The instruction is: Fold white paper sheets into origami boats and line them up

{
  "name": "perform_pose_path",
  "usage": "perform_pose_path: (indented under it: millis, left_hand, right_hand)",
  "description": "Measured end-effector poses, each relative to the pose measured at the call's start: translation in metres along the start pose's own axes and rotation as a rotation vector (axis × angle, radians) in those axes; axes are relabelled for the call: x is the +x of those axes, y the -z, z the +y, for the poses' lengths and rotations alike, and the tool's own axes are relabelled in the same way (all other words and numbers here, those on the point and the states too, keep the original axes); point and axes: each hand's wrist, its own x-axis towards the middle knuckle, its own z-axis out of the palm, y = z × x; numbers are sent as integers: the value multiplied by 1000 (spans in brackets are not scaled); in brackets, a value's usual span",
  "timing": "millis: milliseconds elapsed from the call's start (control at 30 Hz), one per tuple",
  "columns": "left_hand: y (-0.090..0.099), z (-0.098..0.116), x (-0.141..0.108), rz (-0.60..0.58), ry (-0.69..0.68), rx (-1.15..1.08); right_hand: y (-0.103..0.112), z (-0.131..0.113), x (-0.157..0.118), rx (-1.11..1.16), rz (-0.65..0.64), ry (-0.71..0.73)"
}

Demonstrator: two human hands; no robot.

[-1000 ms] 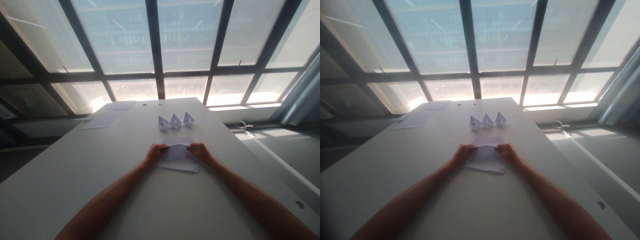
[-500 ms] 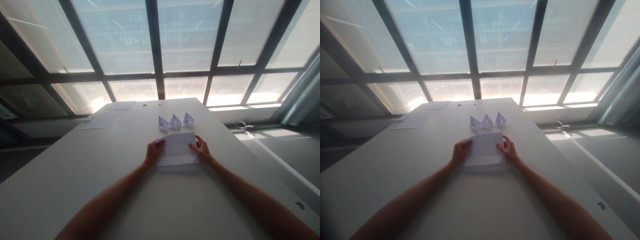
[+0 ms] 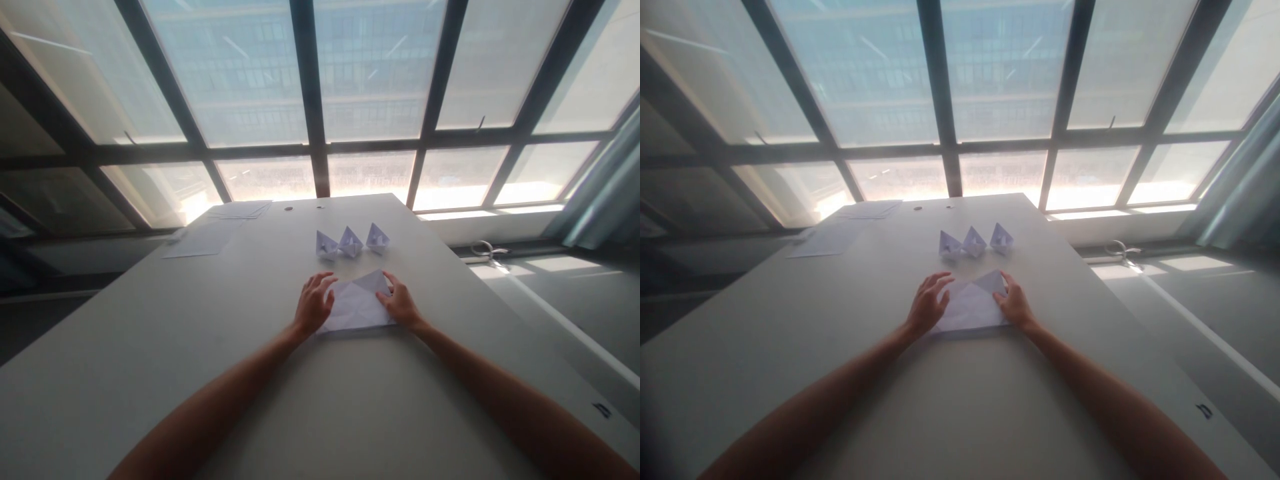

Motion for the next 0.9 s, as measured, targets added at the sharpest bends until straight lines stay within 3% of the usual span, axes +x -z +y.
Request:
perform_pose_path:
  millis: [133,233,300,400,500,567,700,900]
  left_hand:
    - [-10,15,-9,-416,-86,147]
    - [-15,20,-12,-561,-108,242]
    - [-16,21,-12,-578,-109,274]
    - [-15,22,-11,-586,-129,292]
    - [-13,24,-11,-600,-178,292]
    - [-12,25,-10,-608,-192,295]
    - [-12,22,-9,-611,-161,285]
    - [-17,17,-9,-561,-75,285]
  right_hand:
    - [-3,-9,-9,-389,28,69]
    - [-7,-23,-19,-761,92,159]
    - [-14,-32,-25,-882,94,257]
    - [-31,-37,-28,-910,-79,412]
    - [-50,-34,-25,-851,-265,422]
    - [-58,-31,-21,-833,-317,386]
    - [-63,-28,-16,-853,-310,333]
    - [-52,-24,-13,-859,-281,233]
